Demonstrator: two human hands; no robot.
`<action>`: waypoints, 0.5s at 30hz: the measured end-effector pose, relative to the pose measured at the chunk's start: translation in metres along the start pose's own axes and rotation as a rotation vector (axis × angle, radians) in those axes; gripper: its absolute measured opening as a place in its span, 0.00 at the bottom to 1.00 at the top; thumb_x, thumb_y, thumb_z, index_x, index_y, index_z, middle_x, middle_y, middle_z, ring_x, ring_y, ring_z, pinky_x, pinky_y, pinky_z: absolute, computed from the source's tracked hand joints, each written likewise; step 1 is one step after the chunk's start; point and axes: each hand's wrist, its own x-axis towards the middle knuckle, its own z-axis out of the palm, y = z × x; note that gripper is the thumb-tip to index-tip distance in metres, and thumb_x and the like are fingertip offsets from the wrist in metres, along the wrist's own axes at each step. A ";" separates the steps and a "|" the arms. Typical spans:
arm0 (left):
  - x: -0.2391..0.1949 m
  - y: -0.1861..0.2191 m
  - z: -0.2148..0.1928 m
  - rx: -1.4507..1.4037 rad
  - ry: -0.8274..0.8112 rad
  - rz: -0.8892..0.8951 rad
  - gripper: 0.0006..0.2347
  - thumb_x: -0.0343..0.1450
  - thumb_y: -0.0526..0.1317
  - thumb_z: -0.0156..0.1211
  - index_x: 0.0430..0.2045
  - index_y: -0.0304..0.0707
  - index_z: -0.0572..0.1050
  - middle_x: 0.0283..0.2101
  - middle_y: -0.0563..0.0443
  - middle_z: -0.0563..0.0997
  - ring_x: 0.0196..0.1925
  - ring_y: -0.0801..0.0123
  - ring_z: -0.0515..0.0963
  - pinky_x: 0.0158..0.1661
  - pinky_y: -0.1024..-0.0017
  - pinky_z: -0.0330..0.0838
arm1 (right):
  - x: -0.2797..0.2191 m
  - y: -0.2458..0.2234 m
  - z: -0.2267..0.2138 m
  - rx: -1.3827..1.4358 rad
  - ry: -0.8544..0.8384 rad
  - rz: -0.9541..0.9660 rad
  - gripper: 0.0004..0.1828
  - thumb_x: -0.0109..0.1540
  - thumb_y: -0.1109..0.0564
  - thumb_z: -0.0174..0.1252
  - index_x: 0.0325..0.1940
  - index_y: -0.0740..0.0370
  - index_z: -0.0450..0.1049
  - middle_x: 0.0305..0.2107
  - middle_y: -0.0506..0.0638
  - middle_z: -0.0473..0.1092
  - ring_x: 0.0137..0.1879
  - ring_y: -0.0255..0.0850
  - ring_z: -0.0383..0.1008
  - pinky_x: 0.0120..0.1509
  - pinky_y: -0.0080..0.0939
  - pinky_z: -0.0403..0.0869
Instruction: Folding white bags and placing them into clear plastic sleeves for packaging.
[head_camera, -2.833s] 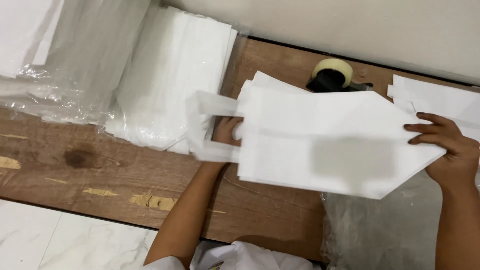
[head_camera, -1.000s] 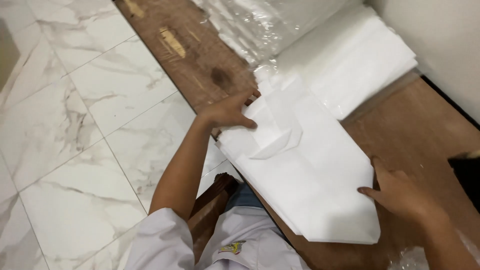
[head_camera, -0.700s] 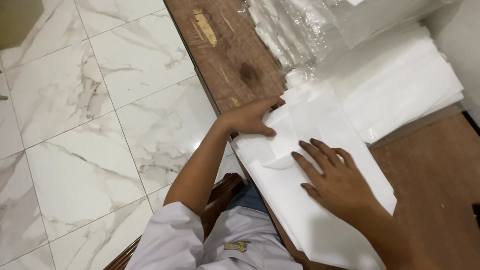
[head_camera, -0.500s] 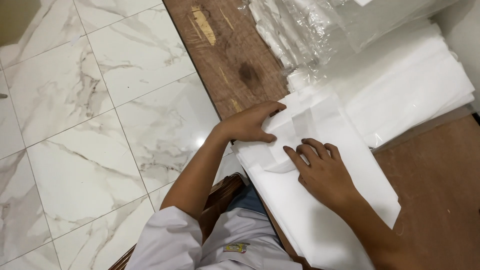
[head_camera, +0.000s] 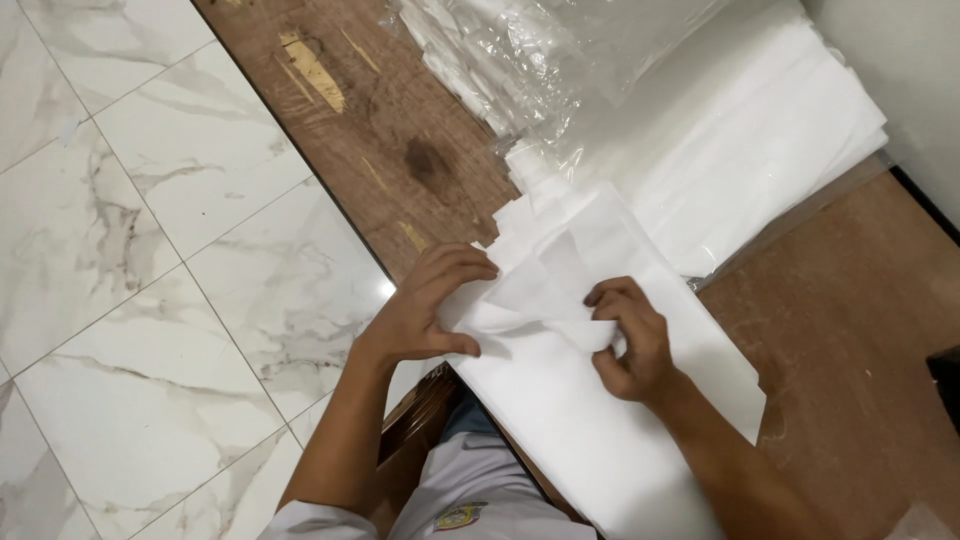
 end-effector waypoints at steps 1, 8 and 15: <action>-0.001 0.002 -0.002 -0.004 -0.002 -0.007 0.35 0.54 0.67 0.61 0.46 0.40 0.74 0.47 0.45 0.75 0.57 0.51 0.71 0.60 0.53 0.58 | -0.003 0.003 -0.001 0.003 -0.003 0.008 0.09 0.45 0.69 0.47 0.24 0.59 0.64 0.19 0.48 0.63 0.37 0.53 0.70 0.44 0.53 0.70; 0.006 0.018 -0.016 0.015 -0.240 -0.124 0.37 0.50 0.59 0.63 0.51 0.35 0.71 0.52 0.38 0.71 0.62 0.42 0.63 0.62 0.42 0.51 | -0.020 0.044 -0.002 0.276 0.489 -0.175 0.17 0.64 0.52 0.44 0.22 0.52 0.49 0.16 0.41 0.50 0.33 0.43 0.58 0.53 0.53 0.68; 0.002 0.009 0.004 0.491 -0.155 0.016 0.16 0.59 0.42 0.68 0.37 0.39 0.75 0.34 0.51 0.65 0.48 0.54 0.70 0.58 0.52 0.61 | -0.011 0.036 0.000 0.477 1.028 0.014 0.20 0.66 0.49 0.38 0.21 0.53 0.45 0.14 0.36 0.41 0.19 0.31 0.45 0.47 0.47 0.71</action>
